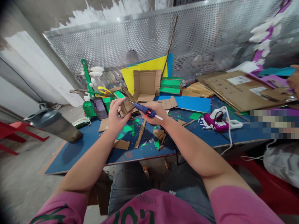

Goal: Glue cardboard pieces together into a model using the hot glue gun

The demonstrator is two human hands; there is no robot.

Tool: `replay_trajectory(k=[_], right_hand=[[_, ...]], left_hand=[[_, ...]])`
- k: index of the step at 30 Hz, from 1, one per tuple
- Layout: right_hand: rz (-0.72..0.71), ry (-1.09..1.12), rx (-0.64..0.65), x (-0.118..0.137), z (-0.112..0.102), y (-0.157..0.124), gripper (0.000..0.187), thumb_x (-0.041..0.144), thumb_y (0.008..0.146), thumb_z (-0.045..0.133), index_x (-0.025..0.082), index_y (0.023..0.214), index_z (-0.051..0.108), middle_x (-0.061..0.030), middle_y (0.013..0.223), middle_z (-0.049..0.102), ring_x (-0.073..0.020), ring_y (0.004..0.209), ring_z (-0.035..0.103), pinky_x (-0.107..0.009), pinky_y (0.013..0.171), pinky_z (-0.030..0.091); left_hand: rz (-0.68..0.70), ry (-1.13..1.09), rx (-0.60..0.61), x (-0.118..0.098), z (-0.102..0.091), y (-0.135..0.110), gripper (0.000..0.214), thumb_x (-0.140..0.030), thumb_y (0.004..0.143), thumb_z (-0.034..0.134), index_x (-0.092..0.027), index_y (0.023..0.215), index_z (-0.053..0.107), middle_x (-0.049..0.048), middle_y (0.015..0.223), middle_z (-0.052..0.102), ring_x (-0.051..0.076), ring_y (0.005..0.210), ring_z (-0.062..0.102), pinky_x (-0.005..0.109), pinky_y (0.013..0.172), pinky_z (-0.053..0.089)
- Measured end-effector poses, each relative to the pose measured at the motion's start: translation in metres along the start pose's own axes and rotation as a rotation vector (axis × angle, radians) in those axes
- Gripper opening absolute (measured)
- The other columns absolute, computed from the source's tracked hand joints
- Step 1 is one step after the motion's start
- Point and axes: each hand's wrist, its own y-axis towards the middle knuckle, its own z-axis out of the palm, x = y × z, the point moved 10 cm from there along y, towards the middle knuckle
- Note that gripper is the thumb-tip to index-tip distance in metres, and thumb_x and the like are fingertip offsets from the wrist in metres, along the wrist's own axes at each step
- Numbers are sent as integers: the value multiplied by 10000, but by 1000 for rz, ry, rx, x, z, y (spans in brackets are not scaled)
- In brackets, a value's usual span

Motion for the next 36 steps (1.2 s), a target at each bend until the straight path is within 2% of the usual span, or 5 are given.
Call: replay_trajectory(k=[7, 13, 19, 25, 36], right_hand=[[-23, -4, -29, 11, -7, 3, 87, 313, 947, 693, 229, 943, 716, -61, 827, 718, -244, 777, 695, -365, 741, 514], [29, -6, -81, 11, -15, 4, 137, 325, 925, 702, 225, 839, 667, -27, 721, 660, -197, 644, 601, -343, 662, 454], [-2, -2, -20, 12, -7, 3, 127, 352, 947, 701, 239, 891, 693, -57, 808, 718, -240, 758, 684, -369, 735, 522], [22, -7, -6, 2, -3, 0, 157, 420, 941, 748, 265, 969, 736, -73, 858, 741, -286, 859, 729, -407, 799, 572], [-34, 27, 23, 7, 0, 0, 100, 290, 927, 728, 233, 1009, 738, -68, 885, 762, -252, 822, 728, -372, 800, 555]], left_hand=[[-15, 27, 24, 1, 1, 0, 664, -240, 907, 791, -282, 1545, 611, 124, 1428, 649, 328, 1376, 631, 530, 1192, 538], [-8, 30, 15, 0, 0, 0, 650, -253, 915, 802, -276, 1537, 614, 128, 1422, 656, 326, 1372, 637, 529, 1190, 547], [-11, 44, 17, 1, 1, 0, 641, -278, 930, 790, -275, 1542, 600, 129, 1426, 650, 327, 1377, 630, 533, 1192, 544], [-12, 31, 20, -1, 1, 1, 636, -280, 938, 786, -277, 1545, 596, 132, 1431, 651, 328, 1379, 628, 531, 1194, 539], [-34, 50, 40, 2, 3, 0, 639, -298, 931, 795, -271, 1538, 601, 138, 1431, 657, 332, 1386, 630, 541, 1199, 538]])
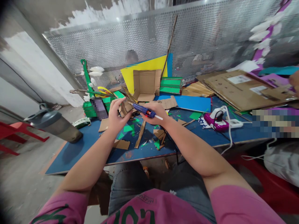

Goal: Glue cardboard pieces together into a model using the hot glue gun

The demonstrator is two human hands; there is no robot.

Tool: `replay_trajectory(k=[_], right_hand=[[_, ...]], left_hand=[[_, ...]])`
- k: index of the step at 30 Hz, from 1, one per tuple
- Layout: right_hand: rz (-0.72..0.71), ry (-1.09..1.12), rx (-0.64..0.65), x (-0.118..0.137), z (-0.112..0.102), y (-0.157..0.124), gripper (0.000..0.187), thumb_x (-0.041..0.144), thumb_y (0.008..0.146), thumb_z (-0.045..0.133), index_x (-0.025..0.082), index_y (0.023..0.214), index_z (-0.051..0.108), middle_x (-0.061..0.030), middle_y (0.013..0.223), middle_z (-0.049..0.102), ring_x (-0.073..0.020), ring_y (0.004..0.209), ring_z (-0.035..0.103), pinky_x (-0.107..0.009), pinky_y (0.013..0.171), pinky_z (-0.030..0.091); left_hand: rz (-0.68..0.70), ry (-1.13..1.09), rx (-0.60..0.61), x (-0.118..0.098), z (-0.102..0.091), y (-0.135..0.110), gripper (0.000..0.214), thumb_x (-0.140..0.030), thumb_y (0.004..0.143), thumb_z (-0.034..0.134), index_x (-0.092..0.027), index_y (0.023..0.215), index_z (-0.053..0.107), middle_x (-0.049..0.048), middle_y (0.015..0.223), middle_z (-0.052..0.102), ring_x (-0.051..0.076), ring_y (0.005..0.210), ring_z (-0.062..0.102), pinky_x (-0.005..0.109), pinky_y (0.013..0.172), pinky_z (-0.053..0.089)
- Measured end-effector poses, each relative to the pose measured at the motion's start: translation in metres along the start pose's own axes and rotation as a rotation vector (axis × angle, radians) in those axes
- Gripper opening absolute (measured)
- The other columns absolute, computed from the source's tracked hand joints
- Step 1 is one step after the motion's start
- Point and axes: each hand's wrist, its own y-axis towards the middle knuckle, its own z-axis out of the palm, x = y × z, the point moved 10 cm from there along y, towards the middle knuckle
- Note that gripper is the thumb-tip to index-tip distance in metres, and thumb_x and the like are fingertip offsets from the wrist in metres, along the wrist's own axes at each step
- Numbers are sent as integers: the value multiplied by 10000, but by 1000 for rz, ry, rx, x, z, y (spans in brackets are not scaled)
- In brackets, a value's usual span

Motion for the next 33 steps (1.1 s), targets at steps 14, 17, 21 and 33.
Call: replay_trajectory(k=[14, 17, 21, 33], right_hand=[[95, 12, -82, -1, -8, 1, 121, 360, 946, 717, 244, 943, 750, -70, 864, 763, -259, 800, 729, -385, 774, 569], [84, 22, -83, 0, -8, 2, 110, 336, 954, 698, 238, 925, 737, -67, 855, 764, -245, 770, 720, -378, 755, 557], [70, 19, -89, 2, -9, 2, 113, 322, 953, 697, 229, 894, 724, -56, 801, 735, -236, 748, 705, -365, 726, 533], [104, 35, -99, -5, -5, -1, 97, 327, 955, 710, 242, 924, 743, -50, 829, 763, -244, 807, 727, -380, 797, 577]], left_hand=[[13, -25, -22, -3, -3, 0, 611, -331, 952, 791, -263, 1528, 600, 141, 1429, 663, 325, 1382, 636, 528, 1197, 544], [4, -25, -15, -2, -2, 0, 621, -371, 959, 793, -267, 1536, 588, 141, 1440, 665, 329, 1388, 634, 535, 1185, 553], [-30, -38, 21, 2, 2, -1, 643, -413, 962, 797, -276, 1549, 575, 138, 1456, 659, 332, 1386, 633, 533, 1148, 577], [-159, -188, 114, 26, 25, -10, 682, -443, 995, 767, -286, 1624, 555, 145, 1493, 667, 290, 1265, 693, 426, 991, 629]])
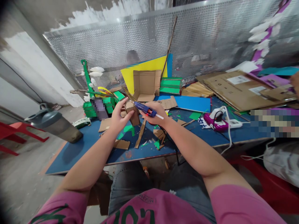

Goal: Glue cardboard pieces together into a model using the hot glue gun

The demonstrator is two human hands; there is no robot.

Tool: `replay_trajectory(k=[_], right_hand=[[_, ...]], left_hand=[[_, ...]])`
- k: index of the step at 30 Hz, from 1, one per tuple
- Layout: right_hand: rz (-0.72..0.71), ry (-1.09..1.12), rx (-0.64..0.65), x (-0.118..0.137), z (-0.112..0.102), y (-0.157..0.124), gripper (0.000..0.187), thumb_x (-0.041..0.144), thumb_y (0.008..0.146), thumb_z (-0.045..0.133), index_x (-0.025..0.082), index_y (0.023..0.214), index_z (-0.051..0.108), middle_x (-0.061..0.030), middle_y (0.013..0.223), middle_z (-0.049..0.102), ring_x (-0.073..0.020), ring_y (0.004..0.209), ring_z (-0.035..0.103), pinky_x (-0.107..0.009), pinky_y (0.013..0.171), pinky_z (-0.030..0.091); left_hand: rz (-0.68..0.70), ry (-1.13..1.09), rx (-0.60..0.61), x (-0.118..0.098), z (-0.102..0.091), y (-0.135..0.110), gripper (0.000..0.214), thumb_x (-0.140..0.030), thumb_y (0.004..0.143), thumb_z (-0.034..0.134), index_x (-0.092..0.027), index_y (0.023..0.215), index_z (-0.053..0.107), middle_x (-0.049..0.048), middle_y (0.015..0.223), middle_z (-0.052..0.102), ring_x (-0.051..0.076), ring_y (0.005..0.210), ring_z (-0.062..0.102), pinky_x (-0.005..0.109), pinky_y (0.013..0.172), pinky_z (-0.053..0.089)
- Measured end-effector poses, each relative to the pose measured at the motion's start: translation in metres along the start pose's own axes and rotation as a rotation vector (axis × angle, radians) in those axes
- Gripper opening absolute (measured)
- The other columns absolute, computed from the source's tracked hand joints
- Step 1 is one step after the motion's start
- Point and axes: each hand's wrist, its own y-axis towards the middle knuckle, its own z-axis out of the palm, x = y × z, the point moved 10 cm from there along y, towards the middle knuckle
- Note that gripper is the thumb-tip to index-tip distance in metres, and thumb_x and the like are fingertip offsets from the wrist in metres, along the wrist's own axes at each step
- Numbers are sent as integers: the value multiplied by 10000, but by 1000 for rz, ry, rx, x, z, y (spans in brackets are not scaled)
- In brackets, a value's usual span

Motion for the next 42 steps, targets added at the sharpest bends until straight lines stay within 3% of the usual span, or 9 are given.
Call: replay_trajectory(k=[11, 20, 24, 27, 32, 36, 42], right_hand=[[-30, -2, 7, -1, 2, 0, 77, 295, 944, 705, 230, 904, 717, -44, 832, 740, -219, 762, 686, -351, 744, 528], [-51, 6, -7, 0, 1, -1, 88, 298, 948, 704, 235, 886, 707, -47, 833, 745, -229, 773, 700, -359, 755, 533], [-15, 33, -17, -3, 0, -1, 102, 299, 938, 724, 236, 859, 711, -50, 838, 752, -230, 777, 713, -363, 784, 557], [2, 43, -30, -5, -2, -1, 101, 315, 936, 735, 234, 877, 729, -42, 830, 748, -220, 759, 705, -352, 764, 551], [21, 39, -84, -8, -8, -3, 134, 339, 935, 745, 225, 870, 725, -22, 777, 716, -192, 683, 650, -333, 689, 504], [24, 52, -93, -7, -10, -4, 146, 331, 936, 746, 225, 844, 705, -16, 762, 697, -189, 679, 637, -336, 685, 487], [44, 73, -35, -5, -3, -1, 146, 342, 927, 741, 228, 856, 683, -17, 753, 688, -193, 694, 624, -343, 697, 472]], left_hand=[[-88, -126, 27, 17, 9, -1, 687, -390, 1017, 719, -300, 1663, 503, 151, 1596, 631, 291, 1270, 729, 435, 972, 664], [-253, -237, 56, 51, 27, -9, 881, -407, 902, 858, -256, 1658, 432, 157, 1391, 742, 288, 1163, 782, 463, 959, 673], [-434, -429, 109, 74, 44, -14, 706, -442, 836, 920, -235, 1436, 612, 127, 1321, 783, 282, 1137, 796, 456, 977, 672], [-636, -632, -32, 92, 40, -19, 570, -521, 852, 910, -233, 1297, 700, 100, 1309, 797, 267, 1150, 789, 398, 980, 664], [-1024, -945, -224, 108, 35, -37, 518, -594, 976, 778, -224, 1334, 720, 105, 1263, 817, 244, 1047, 809, 352, 850, 689], [-1120, -1160, -263, 100, 35, -37, 537, -599, 1087, 604, -168, 1391, 705, 125, 1161, 835, 227, 932, 819, 338, 809, 695], [-1199, -1223, -285, 91, 40, -41, 620, -621, 1108, 545, -120, 1452, 666, 124, 1010, 837, 219, 839, 823, 308, 770, 689]])
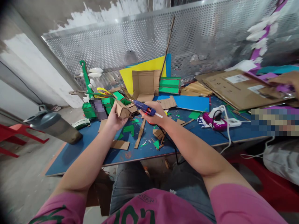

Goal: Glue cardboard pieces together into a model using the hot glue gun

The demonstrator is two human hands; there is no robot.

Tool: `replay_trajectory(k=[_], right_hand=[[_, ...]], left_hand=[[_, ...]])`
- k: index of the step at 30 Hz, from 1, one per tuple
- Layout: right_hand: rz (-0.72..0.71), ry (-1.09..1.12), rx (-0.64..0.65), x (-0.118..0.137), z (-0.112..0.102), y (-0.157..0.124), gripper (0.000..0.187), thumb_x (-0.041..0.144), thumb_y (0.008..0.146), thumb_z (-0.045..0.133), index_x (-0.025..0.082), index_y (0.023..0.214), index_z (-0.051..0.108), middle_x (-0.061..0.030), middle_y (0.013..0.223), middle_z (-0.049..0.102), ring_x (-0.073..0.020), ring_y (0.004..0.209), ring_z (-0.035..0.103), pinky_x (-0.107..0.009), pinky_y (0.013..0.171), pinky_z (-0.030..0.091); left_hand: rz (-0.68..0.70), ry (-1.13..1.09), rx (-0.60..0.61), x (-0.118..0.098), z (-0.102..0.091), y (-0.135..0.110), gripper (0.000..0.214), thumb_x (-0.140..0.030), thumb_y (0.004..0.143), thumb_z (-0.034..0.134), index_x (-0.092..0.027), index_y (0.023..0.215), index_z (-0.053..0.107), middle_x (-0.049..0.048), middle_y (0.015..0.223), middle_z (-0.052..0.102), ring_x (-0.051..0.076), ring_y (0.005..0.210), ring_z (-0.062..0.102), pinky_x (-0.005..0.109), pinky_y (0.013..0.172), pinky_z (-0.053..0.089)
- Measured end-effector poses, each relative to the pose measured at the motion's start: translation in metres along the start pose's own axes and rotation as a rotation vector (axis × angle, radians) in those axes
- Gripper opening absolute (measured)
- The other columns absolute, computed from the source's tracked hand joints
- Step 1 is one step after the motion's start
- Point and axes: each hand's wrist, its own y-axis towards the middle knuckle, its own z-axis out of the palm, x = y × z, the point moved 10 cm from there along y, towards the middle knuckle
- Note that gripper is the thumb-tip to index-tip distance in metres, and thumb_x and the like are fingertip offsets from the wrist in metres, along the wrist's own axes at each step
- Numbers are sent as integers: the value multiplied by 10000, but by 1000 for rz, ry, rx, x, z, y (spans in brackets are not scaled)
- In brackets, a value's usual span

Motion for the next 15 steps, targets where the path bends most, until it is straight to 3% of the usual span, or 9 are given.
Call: replay_trajectory(k=[6, 11, 15], right_hand=[[64, 79, 29, -4, 11, 0, 214, 370, 916, 766, 227, 815, 644, -8, 764, 671, -187, 709, 605, -345, 706, 466], [135, 203, 18, -8, 20, -4, 274, 408, 899, 832, 248, 884, 610, 8, 791, 634, -184, 715, 594, -357, 707, 496], [208, 220, -37, -18, 27, -9, 216, 352, 896, 833, 243, 935, 650, 14, 765, 655, -176, 671, 608, -346, 673, 501]], left_hand=[[23, 5, 80, 2, 10, -3, 616, -607, 1117, 528, -109, 1444, 684, 149, 1100, 846, 236, 905, 833, 322, 782, 701], [53, 7, 63, 9, 7, 0, 550, -581, 1083, 622, -158, 1426, 700, 131, 1157, 845, 236, 927, 834, 338, 824, 706], [98, 2, 64, 12, 8, 0, 493, -558, 1103, 595, -162, 1366, 724, 127, 1178, 846, 229, 943, 834, 331, 836, 706]])
